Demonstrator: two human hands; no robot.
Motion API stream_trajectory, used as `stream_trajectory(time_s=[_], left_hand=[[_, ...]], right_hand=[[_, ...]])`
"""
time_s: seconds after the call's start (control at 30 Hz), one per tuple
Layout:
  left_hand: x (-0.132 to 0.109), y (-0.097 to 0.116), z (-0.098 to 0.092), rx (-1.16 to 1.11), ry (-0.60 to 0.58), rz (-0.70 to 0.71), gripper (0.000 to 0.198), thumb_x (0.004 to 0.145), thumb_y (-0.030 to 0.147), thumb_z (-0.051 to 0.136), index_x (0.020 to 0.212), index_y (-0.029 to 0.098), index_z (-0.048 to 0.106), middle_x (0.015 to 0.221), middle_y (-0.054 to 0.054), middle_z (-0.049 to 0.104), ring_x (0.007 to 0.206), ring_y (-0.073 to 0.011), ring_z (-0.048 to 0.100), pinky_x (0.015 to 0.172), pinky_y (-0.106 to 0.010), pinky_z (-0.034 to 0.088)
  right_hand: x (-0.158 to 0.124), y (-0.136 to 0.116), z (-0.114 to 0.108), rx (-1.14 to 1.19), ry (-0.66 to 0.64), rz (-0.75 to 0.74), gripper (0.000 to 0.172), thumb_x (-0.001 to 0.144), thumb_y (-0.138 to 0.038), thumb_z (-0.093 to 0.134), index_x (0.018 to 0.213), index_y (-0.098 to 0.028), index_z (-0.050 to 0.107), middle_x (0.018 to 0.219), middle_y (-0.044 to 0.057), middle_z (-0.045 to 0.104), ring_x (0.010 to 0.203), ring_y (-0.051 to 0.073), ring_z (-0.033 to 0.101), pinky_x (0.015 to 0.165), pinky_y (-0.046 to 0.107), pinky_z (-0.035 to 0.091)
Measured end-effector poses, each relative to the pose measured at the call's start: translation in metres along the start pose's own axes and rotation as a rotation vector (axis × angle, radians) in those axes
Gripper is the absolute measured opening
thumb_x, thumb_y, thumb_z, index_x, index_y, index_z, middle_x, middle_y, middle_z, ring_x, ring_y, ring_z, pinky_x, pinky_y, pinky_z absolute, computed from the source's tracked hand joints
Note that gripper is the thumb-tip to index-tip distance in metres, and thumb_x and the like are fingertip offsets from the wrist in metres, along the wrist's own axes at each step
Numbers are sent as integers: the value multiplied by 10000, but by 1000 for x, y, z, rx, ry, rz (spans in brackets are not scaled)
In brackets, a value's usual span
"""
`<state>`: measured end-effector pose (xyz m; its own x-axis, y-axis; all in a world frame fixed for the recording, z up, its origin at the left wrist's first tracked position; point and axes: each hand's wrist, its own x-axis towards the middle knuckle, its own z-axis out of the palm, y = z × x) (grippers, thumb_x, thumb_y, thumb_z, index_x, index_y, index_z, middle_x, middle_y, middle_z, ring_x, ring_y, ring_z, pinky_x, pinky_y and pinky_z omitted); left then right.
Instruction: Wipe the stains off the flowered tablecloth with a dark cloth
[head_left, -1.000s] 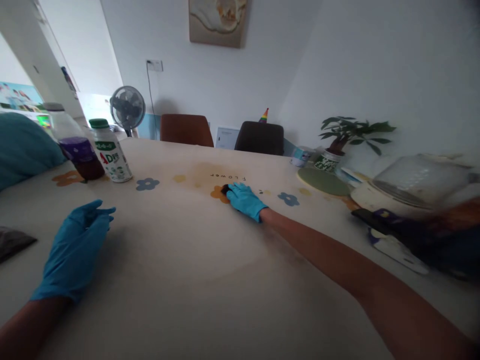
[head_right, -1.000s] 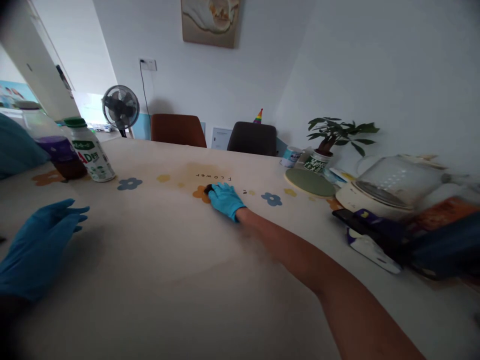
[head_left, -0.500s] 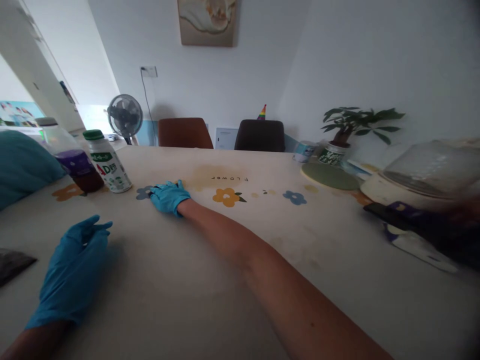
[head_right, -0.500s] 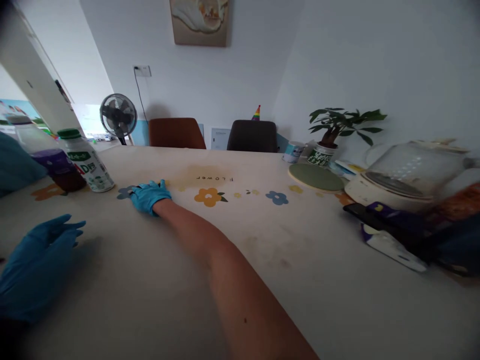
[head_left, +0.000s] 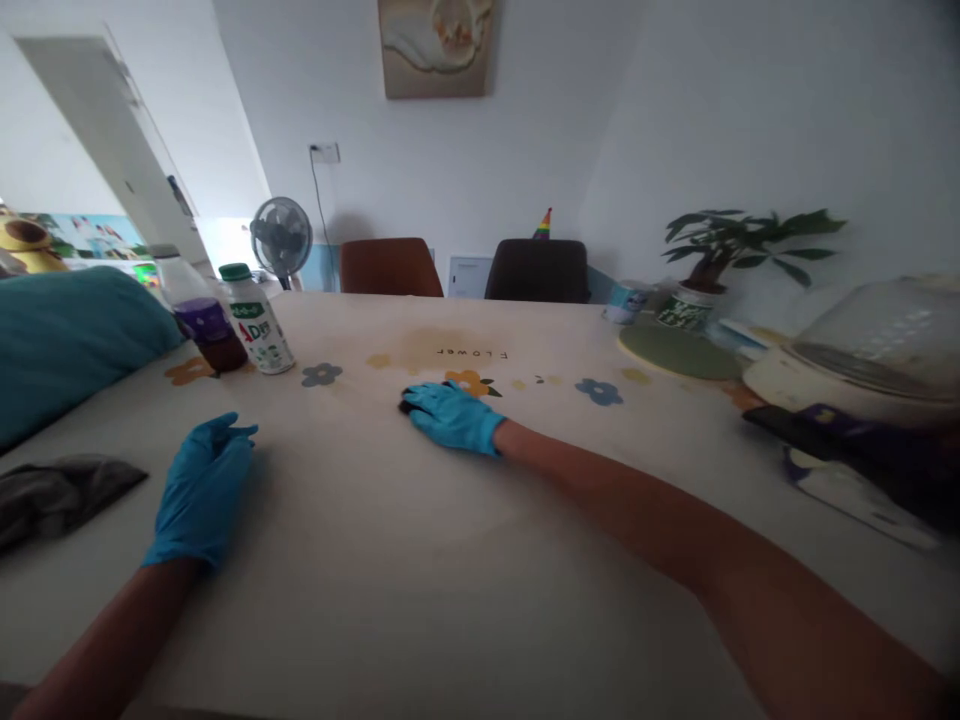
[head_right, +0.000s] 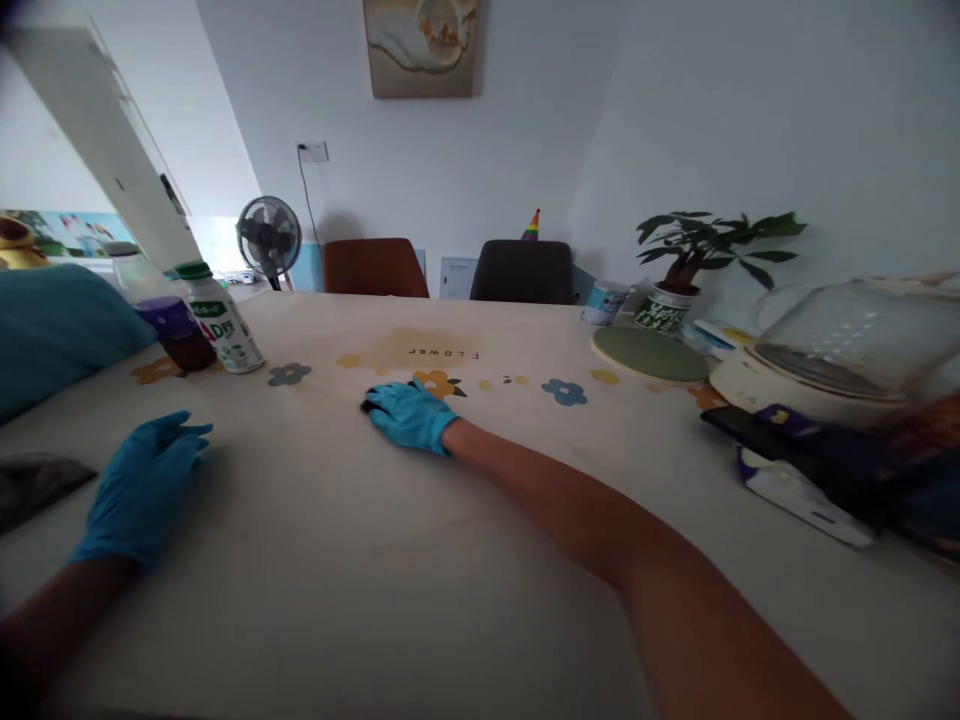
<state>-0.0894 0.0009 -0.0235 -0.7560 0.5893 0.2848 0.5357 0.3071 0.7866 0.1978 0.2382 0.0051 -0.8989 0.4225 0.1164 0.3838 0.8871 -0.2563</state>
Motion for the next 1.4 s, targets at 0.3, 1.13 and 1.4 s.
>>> stream_trajectory(time_s=[0.3, 1.13, 1.4], left_hand=[[-15, 31, -2, -191, -34, -145, 657, 808, 337, 565, 1433, 133, 586, 1387, -197, 740, 1265, -343, 717, 1199, -595, 529], [-15, 30, 12, -143, 25, -15, 517, 854, 346, 553, 1343, 192, 620, 1282, -164, 773, 1204, -332, 729, 1132, -568, 551], [-11, 20, 14, -137, 44, -11, 516, 877, 375, 561, 1361, 204, 607, 1295, -163, 778, 1189, -328, 729, 1126, -554, 552]], right_hand=[[-183, 77, -24, -67, -39, 139, 586, 1135, -546, 388, 1617, -349, 657, 1719, 50, 567, 1603, 347, 518, 1407, 667, 227], [205, -62, 37, 49, -52, 82, 612, 1136, -490, 364, 1624, -209, 605, 1763, 132, 508, 1630, 356, 460, 1382, 680, 195], [182, -77, 40, 28, -72, -67, 548, 1144, -443, 385, 1598, -259, 632, 1772, 76, 503, 1632, 313, 465, 1394, 668, 174]])
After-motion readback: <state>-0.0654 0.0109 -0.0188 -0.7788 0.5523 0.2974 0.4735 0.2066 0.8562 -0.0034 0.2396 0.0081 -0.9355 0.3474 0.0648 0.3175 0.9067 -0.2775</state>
